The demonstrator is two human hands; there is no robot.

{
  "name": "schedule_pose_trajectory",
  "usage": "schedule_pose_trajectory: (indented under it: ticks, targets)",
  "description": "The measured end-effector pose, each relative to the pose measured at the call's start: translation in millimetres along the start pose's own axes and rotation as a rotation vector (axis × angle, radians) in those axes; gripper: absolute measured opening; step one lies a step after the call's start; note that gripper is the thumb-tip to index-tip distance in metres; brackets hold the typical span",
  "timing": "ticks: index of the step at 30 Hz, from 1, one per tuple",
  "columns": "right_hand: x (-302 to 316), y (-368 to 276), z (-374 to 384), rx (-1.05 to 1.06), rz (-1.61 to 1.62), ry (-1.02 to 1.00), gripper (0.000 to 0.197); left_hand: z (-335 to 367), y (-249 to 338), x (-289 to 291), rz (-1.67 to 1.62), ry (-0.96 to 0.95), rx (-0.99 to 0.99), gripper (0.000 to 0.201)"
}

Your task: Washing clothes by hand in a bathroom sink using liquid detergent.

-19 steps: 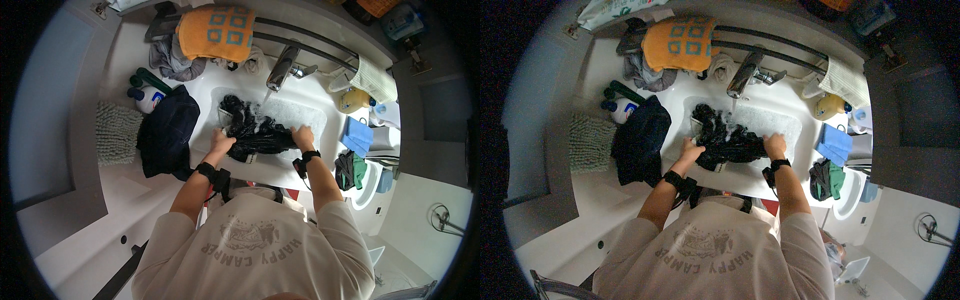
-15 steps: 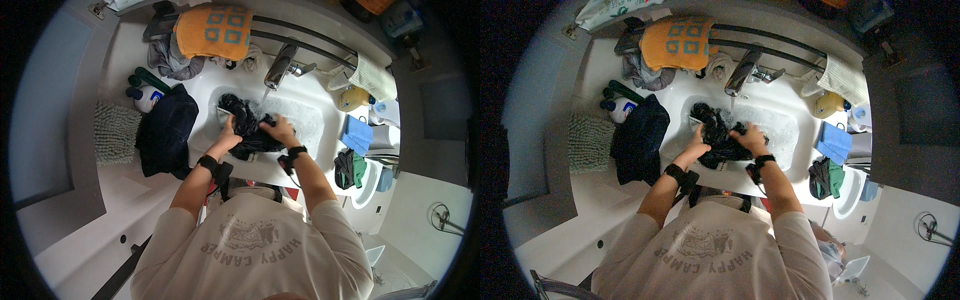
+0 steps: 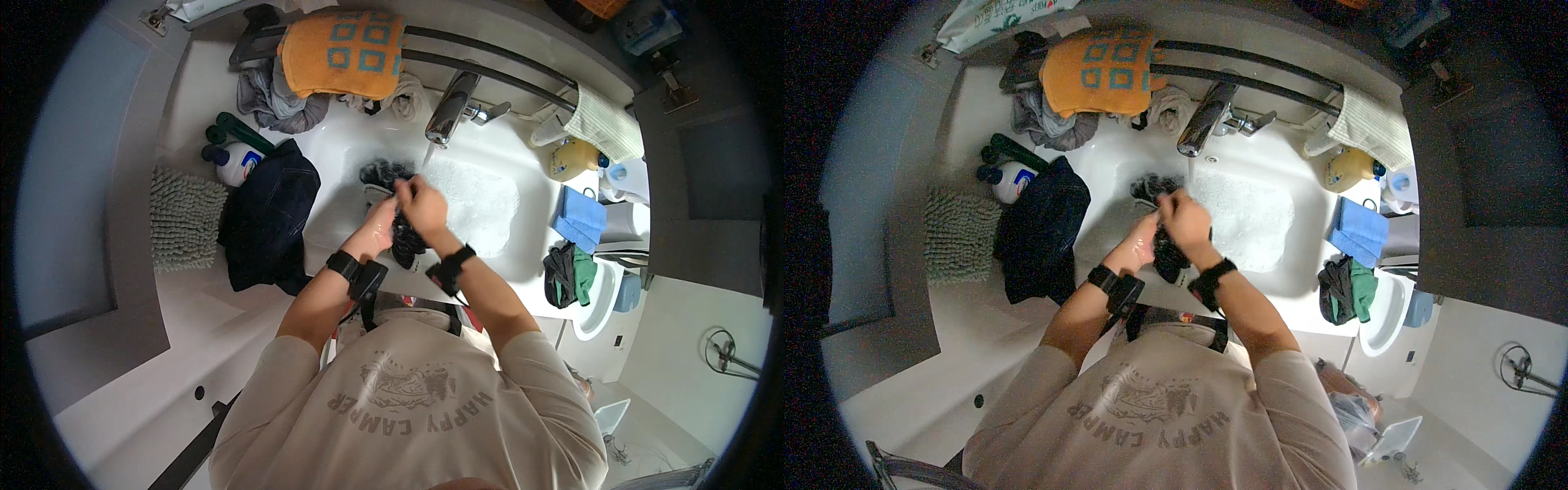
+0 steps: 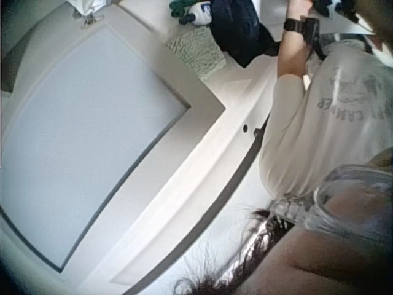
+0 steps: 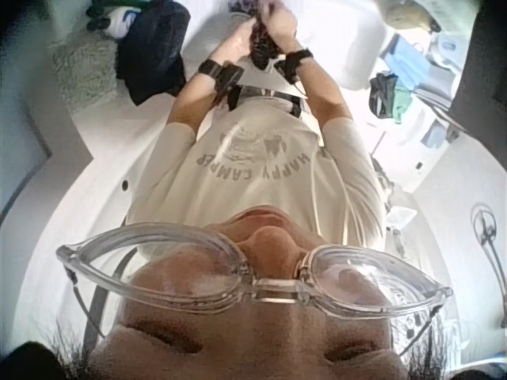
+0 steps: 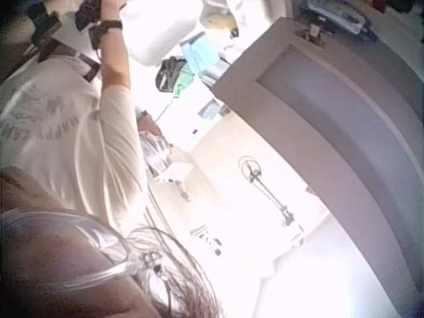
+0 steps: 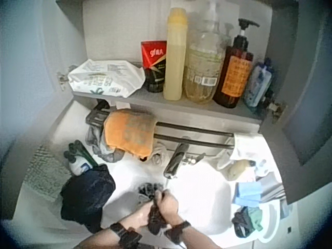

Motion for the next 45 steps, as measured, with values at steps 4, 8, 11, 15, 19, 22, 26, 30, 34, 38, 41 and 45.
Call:
schedule_pose_trajectory:
  ticks: [4,8,11,15,19,22,26,30,34,38,41,45]
  targets:
    - [-14,-40,-48,0.028,0.195,-0.225,0.030,19,8,36,-0.005,0.088,-0.093,0.041]
    - [-8,-20,-24,0.067,0.075,-0.055,0.026,37,-7,28,0.049,0.017,-0.108,0.050]
    - [6,47,24,-0.128,0.004,0.051,0.031,2,-2,-9,-0.037,-0.055,0.073,0.042]
    - [69,123,44,-0.220,0.214,0.271,0.031,-8,61,-1,-0.206,-0.176,-0.204,0.036]
    - [119,175,22,-0.398,0.237,0.355,0.035,-19,82,49,-0.027,0.094,-0.365,0.020]
    - [136,198,1,-0.450,0.050,0.361,0.039,-21,63,77,0.244,0.298,-0.348,0.034]
    - [113,192,-3,-0.371,-0.351,0.181,0.061,7,36,117,0.760,0.473,-0.220,0.065]
    - [26,123,-1,-0.206,-0.415,-0.198,0.076,17,37,89,0.878,0.334,-0.372,0.082]
    - [-55,82,-44,0.268,-0.549,-0.677,0.069,29,23,57,0.976,0.092,-0.433,0.075]
    - [-31,105,-24,0.232,-0.252,-0.502,0.034,1,27,52,0.739,0.148,-0.293,0.069]
    - [-26,116,-12,0.060,-0.097,-0.179,0.031,21,12,50,0.805,0.142,-0.229,0.062]
    - [-20,13,-25,0.142,0.318,-0.165,0.025,55,-28,37,0.165,-0.056,-0.002,0.054]
Point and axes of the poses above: each hand's wrist, its own z-axis towards the middle knuckle, its own x-axis out of the back of the hand, y = z × x, the point moved 10 cm from there along z, towards the middle knuckle, and after that the axes turned 3 degrees about y, right-handed, at the moved point
